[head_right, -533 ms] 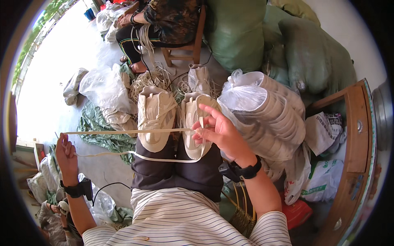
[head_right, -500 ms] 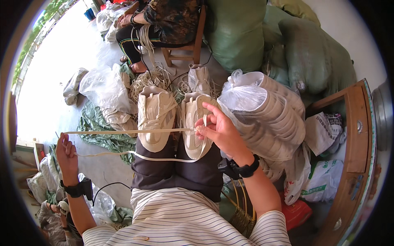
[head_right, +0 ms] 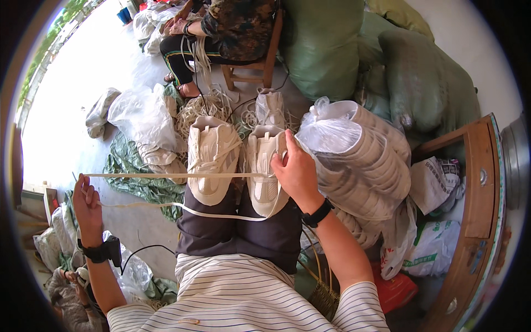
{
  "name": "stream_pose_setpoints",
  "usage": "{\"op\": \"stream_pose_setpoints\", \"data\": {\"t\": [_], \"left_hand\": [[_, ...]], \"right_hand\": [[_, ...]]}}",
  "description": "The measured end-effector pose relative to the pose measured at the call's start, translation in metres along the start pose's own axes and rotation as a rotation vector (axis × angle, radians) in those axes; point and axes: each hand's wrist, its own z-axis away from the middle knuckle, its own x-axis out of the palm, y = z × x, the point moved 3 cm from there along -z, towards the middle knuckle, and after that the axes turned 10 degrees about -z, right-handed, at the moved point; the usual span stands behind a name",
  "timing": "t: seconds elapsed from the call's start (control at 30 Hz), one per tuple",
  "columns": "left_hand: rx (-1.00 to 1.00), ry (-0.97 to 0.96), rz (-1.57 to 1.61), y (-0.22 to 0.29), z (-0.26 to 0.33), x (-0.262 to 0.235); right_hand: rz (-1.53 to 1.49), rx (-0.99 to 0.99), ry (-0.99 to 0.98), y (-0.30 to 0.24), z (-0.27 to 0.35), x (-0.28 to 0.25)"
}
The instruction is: Lacing a pair of white sneakers while sitting in a workshop.
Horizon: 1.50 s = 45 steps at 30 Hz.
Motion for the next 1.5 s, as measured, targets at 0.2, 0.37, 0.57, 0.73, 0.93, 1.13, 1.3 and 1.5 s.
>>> {"op": "stream_pose_setpoints", "data": {"t": [0.2,0.37,0.57,0.73,0.93,1.13,1.3,1.5], "left_hand": [[0.02,-0.025,0.009,0.003,-0.003,0.003],[0.021,-0.066,-0.003,0.003,-0.004,0.013],[0.015,0.007,-0.07,-0.008,-0.012,0.0],[0.059,0.027,-0.147,-0.007,-0.028,-0.001],[0.166,0.037,-0.225,0.019,-0.071,-0.025],[0.199,0.06,-0.252,0.054,-0.132,-0.082],[0.431,-0.023,-0.398,0.099,-0.177,-0.151],[0.569,-0.135,-0.653,0.104,-0.179,-0.155]], "right_hand": [[-0.185,0.014,0.024,0.025,0.013,-0.013],[-0.457,0.112,0.083,0.044,0.029,-0.012],[-0.559,0.155,0.061,0.054,0.032,-0.012],[-0.662,0.133,-0.006,0.055,0.031,-0.014],[-1.037,0.195,-0.228,0.06,0.03,-0.026],[-0.87,0.212,-0.29,0.066,0.032,-0.031],[-0.742,0.076,-0.317,0.065,0.036,-0.031],[-0.458,0.066,-0.22,0.039,0.048,-0.037]]}}
